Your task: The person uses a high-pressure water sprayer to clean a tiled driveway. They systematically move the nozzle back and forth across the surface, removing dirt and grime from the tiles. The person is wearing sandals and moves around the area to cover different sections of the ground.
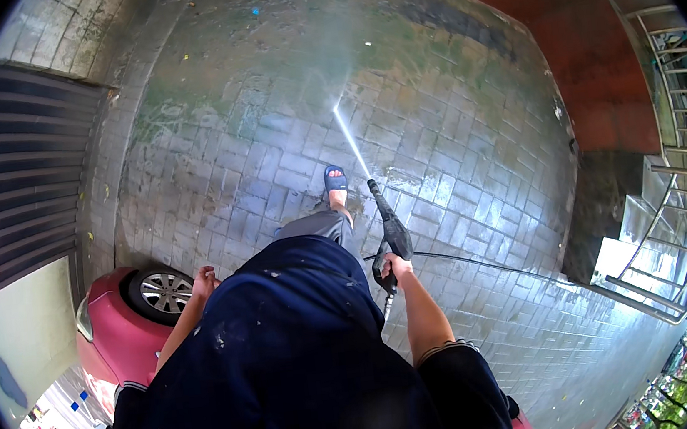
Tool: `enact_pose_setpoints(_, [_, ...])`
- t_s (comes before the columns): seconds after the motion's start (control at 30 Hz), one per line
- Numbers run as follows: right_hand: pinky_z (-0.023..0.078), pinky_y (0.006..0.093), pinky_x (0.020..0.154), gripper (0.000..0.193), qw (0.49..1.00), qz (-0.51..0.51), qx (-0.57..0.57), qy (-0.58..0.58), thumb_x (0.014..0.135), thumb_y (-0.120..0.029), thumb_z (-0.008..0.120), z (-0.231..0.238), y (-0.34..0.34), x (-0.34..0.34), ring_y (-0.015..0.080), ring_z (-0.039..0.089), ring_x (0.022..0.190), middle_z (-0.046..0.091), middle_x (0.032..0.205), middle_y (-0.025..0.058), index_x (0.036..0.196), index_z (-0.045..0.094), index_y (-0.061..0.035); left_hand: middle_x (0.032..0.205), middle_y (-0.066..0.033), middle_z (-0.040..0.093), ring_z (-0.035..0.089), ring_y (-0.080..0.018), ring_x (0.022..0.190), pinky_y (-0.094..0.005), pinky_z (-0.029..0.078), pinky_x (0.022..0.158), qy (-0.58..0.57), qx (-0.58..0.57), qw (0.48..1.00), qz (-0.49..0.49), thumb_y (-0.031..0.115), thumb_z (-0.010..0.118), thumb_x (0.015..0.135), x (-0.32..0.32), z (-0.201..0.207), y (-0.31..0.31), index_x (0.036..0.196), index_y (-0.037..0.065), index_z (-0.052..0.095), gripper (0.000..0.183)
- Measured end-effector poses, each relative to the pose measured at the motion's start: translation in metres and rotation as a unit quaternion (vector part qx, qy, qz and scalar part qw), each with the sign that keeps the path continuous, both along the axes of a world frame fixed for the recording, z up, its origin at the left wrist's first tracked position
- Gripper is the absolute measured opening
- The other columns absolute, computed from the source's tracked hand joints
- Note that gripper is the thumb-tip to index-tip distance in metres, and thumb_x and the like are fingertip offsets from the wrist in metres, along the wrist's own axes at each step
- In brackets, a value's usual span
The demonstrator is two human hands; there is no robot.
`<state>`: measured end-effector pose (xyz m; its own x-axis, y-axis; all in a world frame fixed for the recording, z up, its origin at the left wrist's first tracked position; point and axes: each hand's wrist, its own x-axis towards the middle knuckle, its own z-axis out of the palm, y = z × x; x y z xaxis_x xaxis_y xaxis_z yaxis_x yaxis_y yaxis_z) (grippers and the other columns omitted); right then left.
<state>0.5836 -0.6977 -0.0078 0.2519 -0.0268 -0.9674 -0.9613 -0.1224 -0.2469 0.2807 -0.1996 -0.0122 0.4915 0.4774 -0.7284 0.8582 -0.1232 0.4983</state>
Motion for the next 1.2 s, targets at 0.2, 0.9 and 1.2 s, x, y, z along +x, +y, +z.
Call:
enact_pose_setpoints(0.2, [0.043,0.0364,0.047,0.016,1.0,-0.004,0.012,0.021,0.079,-0.015,0.059,-0.013,0.002,0.028,0.0233,0.051,0.048,0.05,0.056,0.0093,0.071,0.053,-0.0024,0.071,-0.0135,0.063,0.064,-0.0173,0.066,-0.031,0.049,0.057,0.026,-0.049,0.994,0.098,0.014,0.053,0.087,0.047,0.022,-0.01,0.116,0.0,0.048,0.032])
enact_pose_setpoints(0.9, [0.038,0.0348,0.039,0.016,0.999,0.027,-0.043,-0.01,0.077,-0.01,0.059,-0.024,0.015,0.151,0.0199,0.044,0.04,0.042,0.051,0.0059,0.069,0.046,-0.0061,0.073,-0.0087,0.062,0.059,-0.018,0.07,-0.0311,0.047,0.067,0.043,0.018,0.999,-0.011,0.014,0.067,0.078,0.163,0.035,-0.05,0.12,0.002,0.045,0.049])
enact_pose_setpoints(1.2, [0.037,0.0321,0.038,0.014,0.995,-0.026,-0.099,-0.008,0.076,-0.009,0.058,-0.001,0.003,0.129,0.017,0.041,0.039,0.042,0.052,0.0047,0.068,0.048,-0.0056,0.088,-0.0104,0.069,0.063,-0.0225,0.083,-0.032,0.049,0.078,-0.015,0.0,0.999,-0.034,0.012,0.062,0.079,0.2,0.018,-0.065,0.119,0.002,0.045,0.044])
